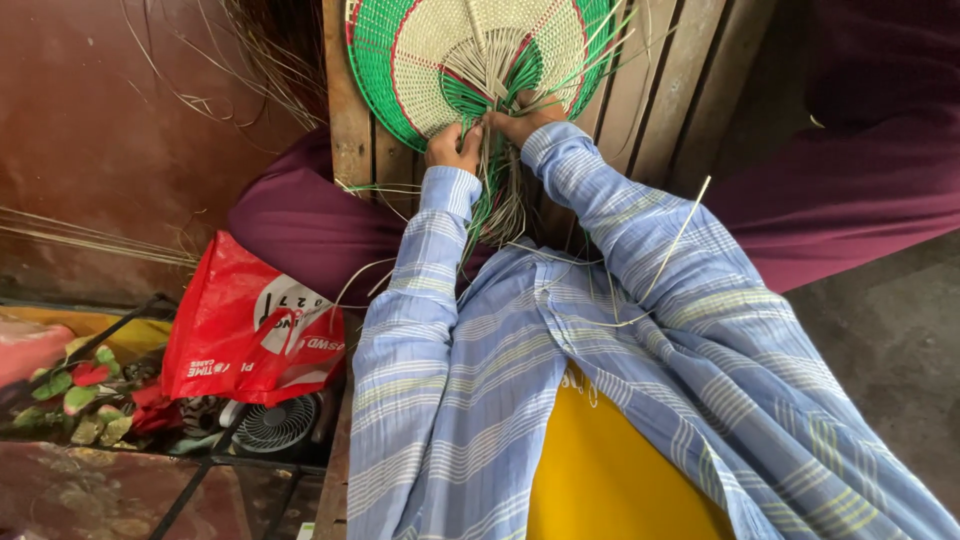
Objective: Weaving a circular fan using colored straw strands
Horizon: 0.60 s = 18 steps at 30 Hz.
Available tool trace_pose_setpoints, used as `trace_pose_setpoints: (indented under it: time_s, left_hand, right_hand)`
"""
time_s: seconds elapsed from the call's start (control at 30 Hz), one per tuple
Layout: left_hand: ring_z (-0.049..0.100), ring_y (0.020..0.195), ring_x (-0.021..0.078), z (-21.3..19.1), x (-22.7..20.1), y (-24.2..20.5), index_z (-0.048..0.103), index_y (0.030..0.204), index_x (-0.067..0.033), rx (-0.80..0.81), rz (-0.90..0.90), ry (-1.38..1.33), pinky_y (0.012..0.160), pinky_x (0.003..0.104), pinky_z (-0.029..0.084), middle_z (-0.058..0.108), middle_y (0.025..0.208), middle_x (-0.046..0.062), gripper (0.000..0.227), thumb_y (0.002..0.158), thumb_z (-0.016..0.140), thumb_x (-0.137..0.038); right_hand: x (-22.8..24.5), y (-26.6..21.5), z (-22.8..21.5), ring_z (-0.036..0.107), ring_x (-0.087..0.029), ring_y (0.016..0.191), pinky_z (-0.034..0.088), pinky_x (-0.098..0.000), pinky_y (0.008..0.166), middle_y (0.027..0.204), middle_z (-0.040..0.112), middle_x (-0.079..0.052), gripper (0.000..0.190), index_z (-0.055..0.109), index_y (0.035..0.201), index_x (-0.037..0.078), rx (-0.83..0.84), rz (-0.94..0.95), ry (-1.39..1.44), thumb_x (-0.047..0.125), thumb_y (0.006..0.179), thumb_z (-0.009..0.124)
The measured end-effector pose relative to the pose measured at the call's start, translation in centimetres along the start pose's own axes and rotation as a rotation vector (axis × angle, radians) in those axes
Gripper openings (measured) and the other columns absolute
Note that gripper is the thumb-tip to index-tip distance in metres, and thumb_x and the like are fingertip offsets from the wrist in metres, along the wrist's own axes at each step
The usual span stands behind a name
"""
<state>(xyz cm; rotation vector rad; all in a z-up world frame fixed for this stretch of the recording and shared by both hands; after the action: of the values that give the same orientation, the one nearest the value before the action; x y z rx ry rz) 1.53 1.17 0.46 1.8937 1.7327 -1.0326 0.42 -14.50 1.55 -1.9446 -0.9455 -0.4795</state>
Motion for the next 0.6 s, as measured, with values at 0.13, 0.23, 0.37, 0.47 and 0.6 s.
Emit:
trace_pose_setpoints:
  time_s: [0.13, 0.23, 0.37, 0.47, 0.6]
  left_hand:
    - [0.046, 0.039, 0.0170, -0.4, -0.6, 0.0, 0.049, 0.058, -0.0091, 0.096, -0.143, -0.192, 0.043, 0.035, 0.039, 0.052, 0.046, 0.005, 0.025, 0.076, 0.054, -0.026]
    - [0.038, 0.046, 0.0145, -0.5, -1.3, 0.4, 0.040, 0.052, -0.0118, 0.085, -0.239, -0.322, 0.048, 0.033, 0.031, 0.039, 0.045, 0.003, 0.038, 0.074, 0.057, -0.039]
    - [0.042, 0.058, 0.0048, 1.7, 0.3, 0.7, 0.060, 0.059, -0.0078, 0.101, -0.314, -0.511, 0.052, 0.024, 0.038, 0.049, 0.054, -0.006, 0.027, 0.068, 0.068, -0.032]
    - [0.042, 0.059, 0.0059, 1.9, 1.0, 0.7, 0.058, 0.063, -0.0058, 0.116, -0.273, -0.627, 0.054, 0.023, 0.038, 0.051, 0.058, -0.004, 0.024, 0.072, 0.066, -0.026]
    - [0.052, 0.059, 0.0093, 2.3, 1.1, 0.7, 0.066, 0.075, -0.0022, 0.186, -0.493, -0.706, 0.056, 0.024, 0.047, 0.059, 0.062, 0.001, 0.016, 0.069, 0.067, -0.017]
  right_hand:
    - [2.1, -1.2, -1.7, 0.047, -0.019, 0.078, 0.035, -0.0327, 0.070, 0.083, 0.048, -0.005, 0.056, 0.049, 0.083, 0.013, 0.021, 0.178, 0.029, 0.060, 0.058, 0.066]
    - [2.6, -1.4, -2.4, 0.052, -0.027, 0.106, 0.040, -0.0321, 0.093, 0.114, 0.055, -0.011, 0.085, 0.053, 0.110, 0.009, 0.085, 0.355, 0.099, 0.072, 0.053, 0.058]
    - [-0.5, 0.2, 0.0, 0.057, -0.018, 0.070, 0.043, -0.0308, 0.068, 0.068, 0.059, -0.001, 0.054, 0.055, 0.064, 0.012, -0.079, 0.138, 0.178, 0.065, 0.059, 0.064]
    - [0.4, -0.1, -0.8, 0.053, -0.027, 0.103, 0.042, -0.0320, 0.090, 0.108, 0.058, -0.011, 0.083, 0.056, 0.105, 0.007, 0.031, 0.281, 0.115, 0.073, 0.054, 0.056]
    - [2.7, -1.6, -2.1, 0.054, -0.022, 0.104, 0.041, -0.0271, 0.093, 0.112, 0.057, -0.008, 0.081, 0.055, 0.105, 0.010, 0.037, 0.399, 0.136, 0.067, 0.049, 0.066]
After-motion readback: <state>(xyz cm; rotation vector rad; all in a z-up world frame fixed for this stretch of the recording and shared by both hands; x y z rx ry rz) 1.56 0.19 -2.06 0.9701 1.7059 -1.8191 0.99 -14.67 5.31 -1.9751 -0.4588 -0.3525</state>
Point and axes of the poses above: each hand's wrist, its own y-axis towards the middle knuckle, its own z-axis out of the palm, x = y × z, the point moved 1 cm from there along y, towards the middle knuckle
